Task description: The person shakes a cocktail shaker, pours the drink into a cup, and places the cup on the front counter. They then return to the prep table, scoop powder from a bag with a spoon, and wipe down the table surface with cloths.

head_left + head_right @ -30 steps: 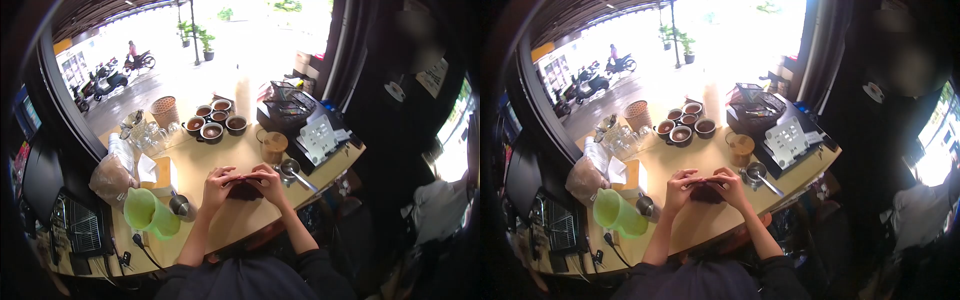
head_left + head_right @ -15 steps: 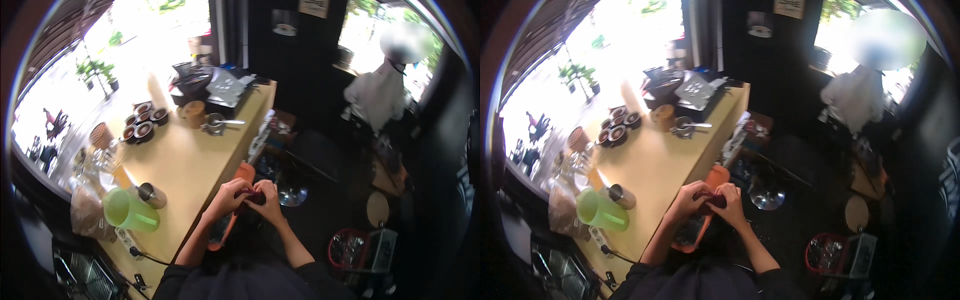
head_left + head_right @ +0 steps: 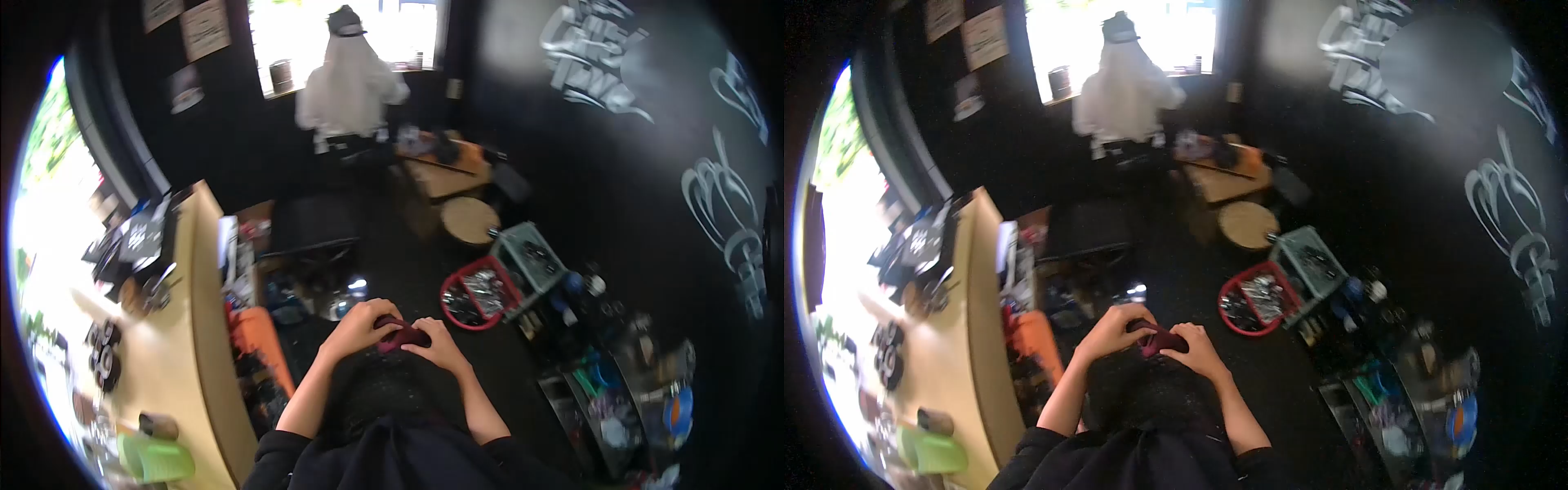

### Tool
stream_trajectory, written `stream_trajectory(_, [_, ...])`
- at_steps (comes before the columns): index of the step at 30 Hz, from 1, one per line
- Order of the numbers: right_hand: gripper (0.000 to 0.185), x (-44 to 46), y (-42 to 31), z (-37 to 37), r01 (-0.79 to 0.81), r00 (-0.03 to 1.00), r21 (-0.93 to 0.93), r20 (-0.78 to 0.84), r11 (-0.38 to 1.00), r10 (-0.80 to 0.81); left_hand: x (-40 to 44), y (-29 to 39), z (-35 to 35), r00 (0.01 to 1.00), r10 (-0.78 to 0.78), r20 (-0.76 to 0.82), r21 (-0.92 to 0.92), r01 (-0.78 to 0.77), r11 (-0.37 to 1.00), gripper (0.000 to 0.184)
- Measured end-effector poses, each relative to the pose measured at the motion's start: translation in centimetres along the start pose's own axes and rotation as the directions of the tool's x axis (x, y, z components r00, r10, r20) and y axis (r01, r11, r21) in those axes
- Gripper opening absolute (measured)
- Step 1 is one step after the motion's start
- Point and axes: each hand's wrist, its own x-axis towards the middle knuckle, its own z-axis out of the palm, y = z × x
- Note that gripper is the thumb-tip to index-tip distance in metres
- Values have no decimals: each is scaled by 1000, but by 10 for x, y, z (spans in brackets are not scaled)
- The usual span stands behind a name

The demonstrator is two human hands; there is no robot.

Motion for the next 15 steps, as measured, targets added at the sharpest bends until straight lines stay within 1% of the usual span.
stream_trajectory(1, [37,-19,11,-22,-119,990,-35,74,992,122,20,9,17,995,76,68,30,-78,997,14])
stream_trajectory(2, [37,-39,24,-42,-162,986,-53,18,985,164,41,20,37,988,90,123,-27,-88,996,14])
stream_trajectory(4, [25,-83,53,-72,-403,914,82,-5,912,405,77,42,80,972,104,212,-155,-72,985,15])
stream_trajectory(5, [25,-108,68,-88,-435,896,83,-56,897,440,95,52,104,960,100,263,-129,-68,989,14])
stream_trajectory(6, [22,-132,83,-102,-339,909,3,-255,941,329,110,61,129,947,148,286,-172,-101,980,13])
stream_trajectory(7, [19,-155,92,-116,-258,882,-107,-431,960,189,124,71,153,931,196,307,-214,-133,968,13])
stream_trajectory(8, [15,-175,84,-139,-357,836,-94,-477,929,273,138,81,175,908,238,345,-238,-161,958,13])
stream_trajectory(9, [15,-199,91,-156,-396,801,-96,-523,913,292,151,92,198,888,279,367,-240,-199,950,13])
stream_trajectory(11, [17,-248,105,-182,-422,631,189,-642,887,437,174,111,245,834,360,419,-281,-258,924,13])
stream_trajectory(12, [15,-273,114,-192,-455,549,255,-675,853,494,185,118,270,811,372,450,-295,-258,920,13])
stream_trajectory(13, [15,-292,117,-202,-450,491,201,-758,870,429,195,124,294,788,384,482,-307,-259,916,13])
stream_trajectory(15, [14,-330,107,-224,-489,360,240,-820,838,445,211,141,344,699,445,560,-338,-297,893,14])
